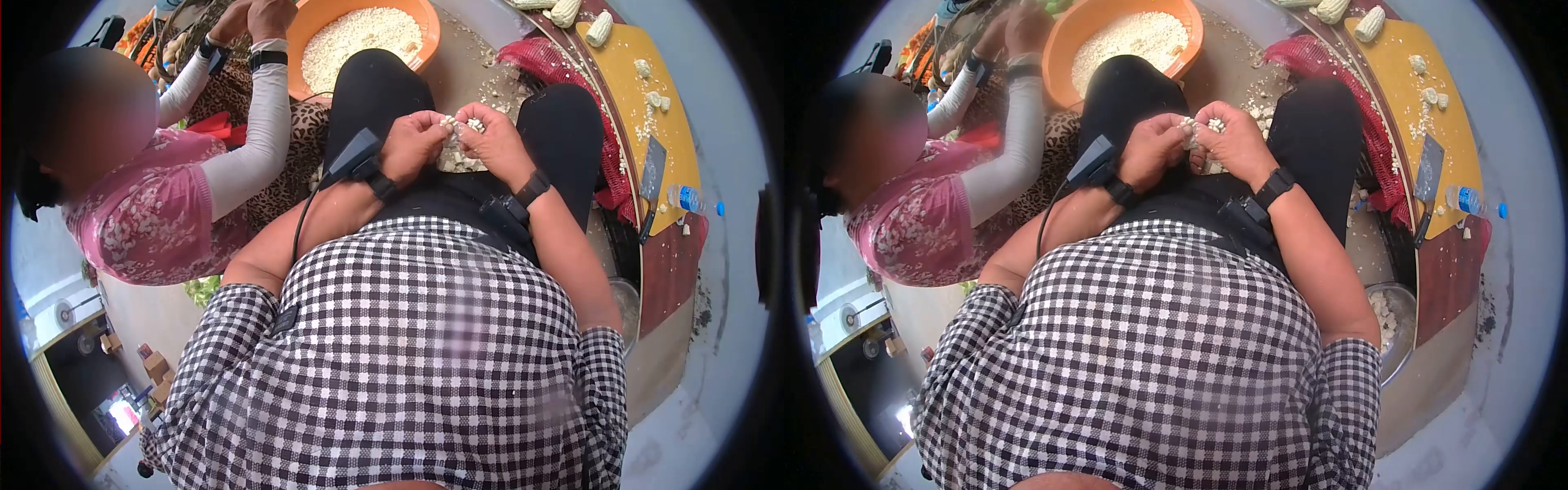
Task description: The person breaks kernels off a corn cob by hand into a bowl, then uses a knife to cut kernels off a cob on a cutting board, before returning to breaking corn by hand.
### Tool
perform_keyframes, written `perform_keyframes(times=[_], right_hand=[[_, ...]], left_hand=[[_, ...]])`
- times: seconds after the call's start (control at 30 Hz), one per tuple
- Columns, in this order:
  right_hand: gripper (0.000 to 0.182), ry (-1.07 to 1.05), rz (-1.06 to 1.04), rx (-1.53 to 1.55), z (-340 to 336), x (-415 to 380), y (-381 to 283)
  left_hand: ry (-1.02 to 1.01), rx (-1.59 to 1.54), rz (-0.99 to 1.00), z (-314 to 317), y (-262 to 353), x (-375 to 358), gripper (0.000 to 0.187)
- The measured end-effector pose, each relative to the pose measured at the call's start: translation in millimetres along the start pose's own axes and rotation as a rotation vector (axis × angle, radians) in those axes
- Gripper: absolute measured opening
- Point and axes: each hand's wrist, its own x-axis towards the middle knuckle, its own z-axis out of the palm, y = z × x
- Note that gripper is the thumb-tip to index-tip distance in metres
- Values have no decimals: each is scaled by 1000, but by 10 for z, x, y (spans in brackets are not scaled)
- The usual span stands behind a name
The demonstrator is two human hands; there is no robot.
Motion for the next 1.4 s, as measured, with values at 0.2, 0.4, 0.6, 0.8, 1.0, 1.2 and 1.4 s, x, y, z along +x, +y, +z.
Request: perform_keyframes(times=[0.2, 0.4, 0.6, 0.8, 1.0, 1.2, 1.4], right_hand=[[3, -46, -65, -111, 14, 2, -29], [3, -35, 51, 20, 28, 14, -55], [4, -29, 86, -47, -35, 86, 121], [7, -7, -54, -150, 66, -10, -79], [8, -34, -118, -177, 49, 16, -32], [7, -58, 141, 206, -42, 133, 158], [8, -120, 292, 462, -120, 130, 174]], left_hand=[[-4, 65, -52, -2, 53, -8, 13], [9, 105, -27, -11, 40, -6, 12], [25, 186, -2, 40, 70, -28, 11], [-27, 84, -109, -7, 75, 2, 11], [-106, -56, -217, -75, 88, 34, 11], [-73, 8, -119, -57, -3, 57, 12], [-66, 107, 33, -71, -117, 98, 11]])
